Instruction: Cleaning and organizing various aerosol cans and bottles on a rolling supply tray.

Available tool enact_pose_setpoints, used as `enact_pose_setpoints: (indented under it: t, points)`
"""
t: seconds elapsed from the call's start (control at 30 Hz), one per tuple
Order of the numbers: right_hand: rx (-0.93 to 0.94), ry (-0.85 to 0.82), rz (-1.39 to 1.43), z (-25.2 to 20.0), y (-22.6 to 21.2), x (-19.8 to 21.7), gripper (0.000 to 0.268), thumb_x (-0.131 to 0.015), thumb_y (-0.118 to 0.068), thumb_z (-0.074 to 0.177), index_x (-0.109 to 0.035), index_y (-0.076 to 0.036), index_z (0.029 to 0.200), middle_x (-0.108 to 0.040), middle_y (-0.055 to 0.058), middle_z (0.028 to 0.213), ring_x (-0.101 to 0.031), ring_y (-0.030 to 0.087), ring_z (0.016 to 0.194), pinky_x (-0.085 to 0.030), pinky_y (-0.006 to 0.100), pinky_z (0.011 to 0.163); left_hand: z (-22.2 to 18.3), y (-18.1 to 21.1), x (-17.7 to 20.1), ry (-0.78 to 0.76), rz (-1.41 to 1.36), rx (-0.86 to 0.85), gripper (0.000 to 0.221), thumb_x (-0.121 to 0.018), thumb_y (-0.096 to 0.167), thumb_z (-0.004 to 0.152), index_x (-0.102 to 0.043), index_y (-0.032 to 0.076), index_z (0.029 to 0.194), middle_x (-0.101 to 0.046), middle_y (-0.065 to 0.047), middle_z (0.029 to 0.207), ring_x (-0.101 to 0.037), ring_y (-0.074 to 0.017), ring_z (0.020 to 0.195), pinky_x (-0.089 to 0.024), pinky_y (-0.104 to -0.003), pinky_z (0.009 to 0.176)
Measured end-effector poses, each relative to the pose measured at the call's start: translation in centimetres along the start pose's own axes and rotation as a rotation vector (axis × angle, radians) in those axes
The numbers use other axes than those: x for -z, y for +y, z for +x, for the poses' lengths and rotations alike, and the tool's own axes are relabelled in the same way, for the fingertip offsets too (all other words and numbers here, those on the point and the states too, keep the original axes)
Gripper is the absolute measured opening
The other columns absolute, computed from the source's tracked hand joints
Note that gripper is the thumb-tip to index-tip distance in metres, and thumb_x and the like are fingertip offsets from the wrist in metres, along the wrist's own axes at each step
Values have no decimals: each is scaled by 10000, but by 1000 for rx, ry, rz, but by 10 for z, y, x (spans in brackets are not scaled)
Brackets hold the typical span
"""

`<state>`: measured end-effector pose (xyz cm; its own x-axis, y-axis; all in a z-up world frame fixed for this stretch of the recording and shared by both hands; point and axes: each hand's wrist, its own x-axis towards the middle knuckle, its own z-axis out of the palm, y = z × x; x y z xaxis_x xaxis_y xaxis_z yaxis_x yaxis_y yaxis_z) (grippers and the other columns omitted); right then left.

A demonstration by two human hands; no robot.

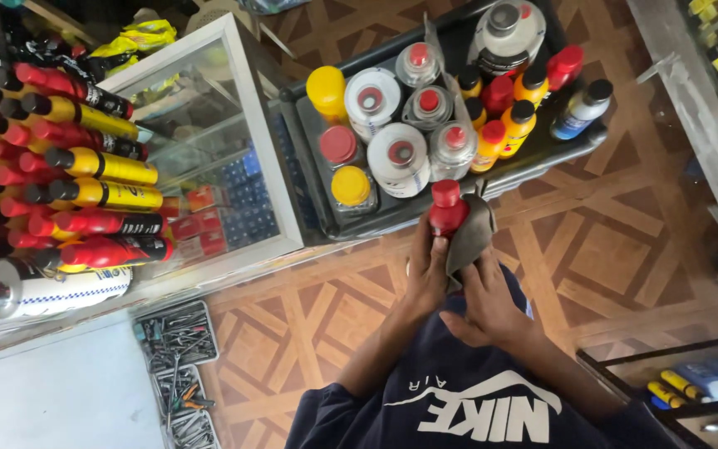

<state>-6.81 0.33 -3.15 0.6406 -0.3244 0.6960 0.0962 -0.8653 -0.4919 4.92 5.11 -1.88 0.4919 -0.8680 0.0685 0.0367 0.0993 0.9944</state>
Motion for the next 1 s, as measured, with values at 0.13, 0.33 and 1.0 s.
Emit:
enact_pose_setpoints:
  t: [0.13, 0.33, 1.0]
  points:
    - [-58, 9, 12, 14, -20, -4, 916, -462, -548, 992, -113, -13, 1648, -87, 270, 1689, 4, 534, 1532, -92, 655, 1219, -8, -3, 11, 1, -30, 8, 549, -424, 298, 1106, -337, 70, 1598, -480, -255, 1510, -412, -381, 1447, -316, -559, 1189]
    - [-30, -19, 53, 10, -16, -20, 913, -490, -520, 982, -104, -18, 1641, -60, 269, 1694, -2, 524, 1538, -75, 669, 1222, -8, -3, 29, 14, -64, 22, 533, -405, 331, 1109, -374, 99, 1588, -520, -219, 1488, -448, -334, 1420, -341, -538, 1179]
    - [-84, -176, 77, 6, -2, -29, 864, -597, -525, 903, -405, 103, 1465, -354, 416, 1461, -333, 650, 1366, -283, 690, 1127, -22, -16, 50, 116, -100, 14, 579, -556, 227, 1070, -352, 82, 1592, -473, -247, 1524, -408, -344, 1437, -294, -561, 1197]
